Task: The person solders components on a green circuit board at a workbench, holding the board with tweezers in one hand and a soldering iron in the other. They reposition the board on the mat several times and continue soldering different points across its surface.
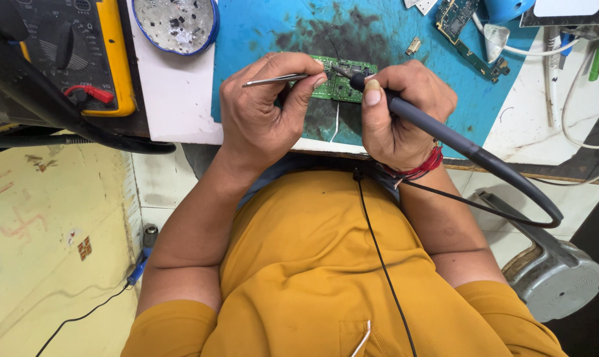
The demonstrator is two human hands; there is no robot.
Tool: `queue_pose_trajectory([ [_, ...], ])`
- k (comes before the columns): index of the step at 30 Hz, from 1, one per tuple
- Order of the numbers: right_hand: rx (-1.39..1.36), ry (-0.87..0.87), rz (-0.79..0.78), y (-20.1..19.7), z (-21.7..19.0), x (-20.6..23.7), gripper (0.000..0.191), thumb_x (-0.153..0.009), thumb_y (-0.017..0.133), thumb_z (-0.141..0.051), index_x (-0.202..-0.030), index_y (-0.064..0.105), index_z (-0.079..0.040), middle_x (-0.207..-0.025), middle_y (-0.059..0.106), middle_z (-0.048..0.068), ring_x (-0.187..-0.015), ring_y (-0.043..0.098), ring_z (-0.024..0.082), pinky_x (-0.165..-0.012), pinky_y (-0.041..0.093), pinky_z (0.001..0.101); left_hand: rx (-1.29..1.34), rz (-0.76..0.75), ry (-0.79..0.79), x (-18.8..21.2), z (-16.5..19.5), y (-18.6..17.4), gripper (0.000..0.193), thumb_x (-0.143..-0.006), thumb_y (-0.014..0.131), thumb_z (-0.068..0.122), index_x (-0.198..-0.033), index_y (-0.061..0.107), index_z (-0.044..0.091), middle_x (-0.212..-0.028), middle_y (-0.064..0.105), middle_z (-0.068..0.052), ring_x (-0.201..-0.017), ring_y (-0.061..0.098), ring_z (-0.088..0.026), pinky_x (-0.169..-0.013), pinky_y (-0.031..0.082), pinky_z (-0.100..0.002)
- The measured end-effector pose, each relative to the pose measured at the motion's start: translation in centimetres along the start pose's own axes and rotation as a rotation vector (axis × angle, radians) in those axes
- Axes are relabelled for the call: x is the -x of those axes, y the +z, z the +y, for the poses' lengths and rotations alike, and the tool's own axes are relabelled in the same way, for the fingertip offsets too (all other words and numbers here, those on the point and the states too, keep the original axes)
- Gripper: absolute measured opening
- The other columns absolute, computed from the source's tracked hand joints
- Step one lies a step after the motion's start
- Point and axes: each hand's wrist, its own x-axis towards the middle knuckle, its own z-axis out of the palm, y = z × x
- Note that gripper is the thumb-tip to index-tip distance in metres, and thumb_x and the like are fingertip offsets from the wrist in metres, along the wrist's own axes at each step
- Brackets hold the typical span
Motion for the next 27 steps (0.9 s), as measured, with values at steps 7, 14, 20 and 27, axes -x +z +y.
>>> queue_pose_trajectory([
  [7,0.008,0.014,-0.007,0.0,-0.1,0.1,0.011,-0.108,0.067,-0.003,-0.105,0.056,-0.003,-0.086,0.063,0.011,-0.065,0.058,0.025,-0.061,0.044,0.0346,-0.003,-0.002,-0.002,0.1,-0.1,0.0,0.010,-0.104,0.079,0.007,-0.108,0.070,0.007,-0.097,0.075,-0.005,-0.071,0.067,-0.010,-0.061,0.052,-0.023],
  [14,-0.005,0.011,-0.003,0.0,0.1,0.1,0.011,-0.106,0.067,-0.003,-0.104,0.056,-0.004,-0.082,0.061,0.010,-0.063,0.057,0.024,-0.060,0.043,0.0344,-0.009,-0.006,-0.002,0.1,-0.2,0.1,0.009,-0.104,0.079,0.008,-0.107,0.070,0.007,-0.095,0.075,-0.004,-0.072,0.066,-0.010,-0.059,0.050,-0.022],
  [20,-0.007,0.016,-0.001,0.1,0.1,0.1,0.011,-0.106,0.067,-0.003,-0.103,0.057,-0.003,-0.083,0.061,0.010,-0.064,0.056,0.024,-0.060,0.043,0.0341,-0.001,-0.005,-0.003,0.1,-0.4,0.0,0.009,-0.105,0.078,0.008,-0.109,0.070,0.007,-0.098,0.075,-0.004,-0.069,0.067,-0.008,-0.060,0.051,-0.022],
  [27,-0.058,0.025,0.041,-0.3,0.1,0.3,0.009,-0.108,0.065,-0.006,-0.103,0.059,-0.002,-0.088,0.065,0.011,-0.067,0.060,0.022,-0.062,0.045,0.0324,-0.177,0.041,0.038,-1.1,0.1,-0.7,0.012,-0.108,0.074,0.015,-0.107,0.069,0.004,-0.088,0.070,-0.004,-0.073,0.065,-0.015,-0.062,0.049,-0.030],
])
